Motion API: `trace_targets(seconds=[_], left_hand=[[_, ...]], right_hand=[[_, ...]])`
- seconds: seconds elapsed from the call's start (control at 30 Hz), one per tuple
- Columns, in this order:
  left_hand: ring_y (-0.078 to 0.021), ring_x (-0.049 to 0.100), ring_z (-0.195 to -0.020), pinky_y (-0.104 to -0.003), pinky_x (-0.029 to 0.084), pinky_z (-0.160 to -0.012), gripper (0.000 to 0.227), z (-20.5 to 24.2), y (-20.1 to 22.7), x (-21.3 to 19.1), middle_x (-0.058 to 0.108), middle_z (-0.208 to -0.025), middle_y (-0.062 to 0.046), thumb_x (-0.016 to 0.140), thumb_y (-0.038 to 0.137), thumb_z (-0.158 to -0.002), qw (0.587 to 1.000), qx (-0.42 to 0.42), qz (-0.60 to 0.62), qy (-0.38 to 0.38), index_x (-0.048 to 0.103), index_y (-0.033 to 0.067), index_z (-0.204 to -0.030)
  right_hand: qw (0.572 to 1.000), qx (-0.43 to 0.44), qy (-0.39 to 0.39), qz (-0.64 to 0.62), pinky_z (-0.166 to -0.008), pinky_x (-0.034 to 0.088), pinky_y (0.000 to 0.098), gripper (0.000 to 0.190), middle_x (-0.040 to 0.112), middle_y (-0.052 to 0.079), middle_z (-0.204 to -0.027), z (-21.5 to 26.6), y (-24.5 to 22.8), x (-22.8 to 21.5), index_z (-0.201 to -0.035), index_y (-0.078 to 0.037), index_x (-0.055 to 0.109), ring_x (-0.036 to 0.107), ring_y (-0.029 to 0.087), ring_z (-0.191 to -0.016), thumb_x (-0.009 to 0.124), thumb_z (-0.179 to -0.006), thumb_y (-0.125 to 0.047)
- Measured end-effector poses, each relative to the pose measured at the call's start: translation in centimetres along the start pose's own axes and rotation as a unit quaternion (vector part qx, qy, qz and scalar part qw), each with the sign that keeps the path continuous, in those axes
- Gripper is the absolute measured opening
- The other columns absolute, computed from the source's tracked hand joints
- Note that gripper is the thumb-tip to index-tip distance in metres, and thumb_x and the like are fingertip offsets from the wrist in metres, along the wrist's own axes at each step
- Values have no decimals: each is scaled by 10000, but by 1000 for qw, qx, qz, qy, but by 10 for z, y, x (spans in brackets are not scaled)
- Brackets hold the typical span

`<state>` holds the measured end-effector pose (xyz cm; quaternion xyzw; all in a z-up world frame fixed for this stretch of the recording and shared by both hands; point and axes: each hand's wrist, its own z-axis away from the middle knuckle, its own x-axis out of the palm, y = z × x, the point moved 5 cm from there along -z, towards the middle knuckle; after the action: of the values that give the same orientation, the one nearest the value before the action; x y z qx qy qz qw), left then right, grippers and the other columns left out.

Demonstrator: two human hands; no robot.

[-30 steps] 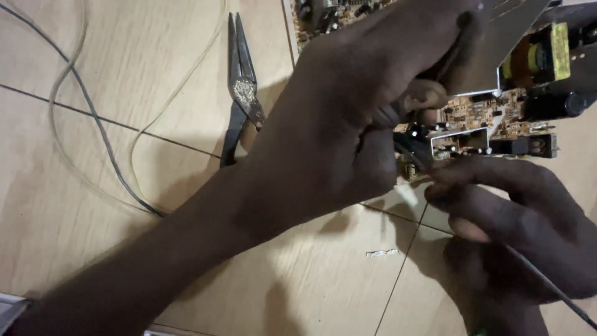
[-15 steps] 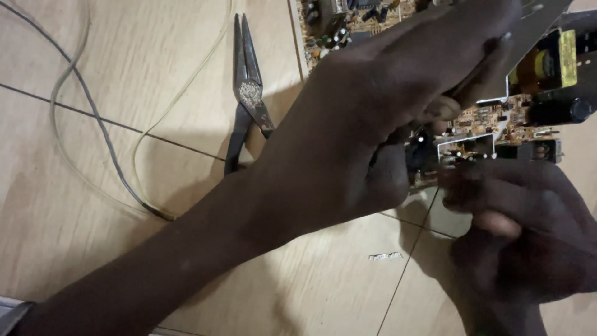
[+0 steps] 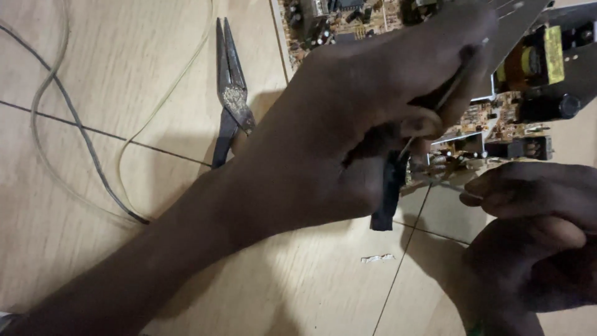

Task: A person is performing maintenance on a circuit board, using a probe to check connections and pliers to adjust components.

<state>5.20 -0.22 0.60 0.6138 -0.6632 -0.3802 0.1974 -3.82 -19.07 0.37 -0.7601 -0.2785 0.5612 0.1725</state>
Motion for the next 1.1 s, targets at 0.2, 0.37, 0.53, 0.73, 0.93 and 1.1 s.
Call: trace_targets(seconds=[0.2, 0.37, 0.53, 0.73, 0.93, 1.1], left_hand=[[-282, 455, -774, -419, 332, -701, 233, -1, -5, -2, 461, -877, -121, 375, -147, -795, 1000, -5, 0, -3, 455, 2, -954], [-282, 452, -776, -417, 333, -701, 239, -6, -9, -3, 459, -879, -121, 373, -145, -785, 1000, -6, 1, -7, 453, 3, -956], [-281, 449, -778, -415, 334, -702, 244, 1, 0, -1, 457, -881, -120, 371, -143, -778, 1000, -4, 3, -5, 451, 3, -957], [-280, 446, -779, -412, 335, -703, 251, 1, -2, -1, 455, -883, -120, 369, -141, -768, 1000, -8, 4, -7, 449, 3, -958], [-280, 443, -781, -409, 336, -703, 259, 0, -2, 0, 453, -885, -120, 367, -139, -759, 1000, -6, 8, -14, 447, 4, -959], [-279, 441, -783, -408, 337, -704, 265, -2, -4, 1, 451, -887, -119, 365, -137, -752, 1000, -3, 13, -22, 445, 4, -960]], right_hand=[[974, -217, -66, -8, -849, 577, 331, 403, 702, 194, -1026, -9, 19, 9, -942, 70, 629, 732, 258, -953, 999, -782, 74], [956, -145, -250, -60, -609, 634, 231, 723, 708, 116, -902, -18, 55, 8, -932, 5, 585, 771, 137, -719, 1077, -447, -210], [999, -38, -8, 29, -797, 465, 360, 365, 657, 223, -957, -10, -21, 18, -859, 89, 575, 632, 260, -823, 394, -1164, 2], [997, -65, 26, -7, -798, 491, 402, 395, 644, 268, -937, -6, -21, 20, -843, 64, 467, 635, 293, -797, 357, -1144, -168], [999, 15, 47, 10, -803, 432, 373, 456, 589, 198, -923, -6, -19, 18, -918, 54, 521, 589, 268, -808, 343, -1233, -223], [990, -65, 91, -85, -729, 434, 349, 417, 563, 271, -832, 2, 22, 8, -801, 58, 393, 598, 300, -701, 318, -1211, 78]])
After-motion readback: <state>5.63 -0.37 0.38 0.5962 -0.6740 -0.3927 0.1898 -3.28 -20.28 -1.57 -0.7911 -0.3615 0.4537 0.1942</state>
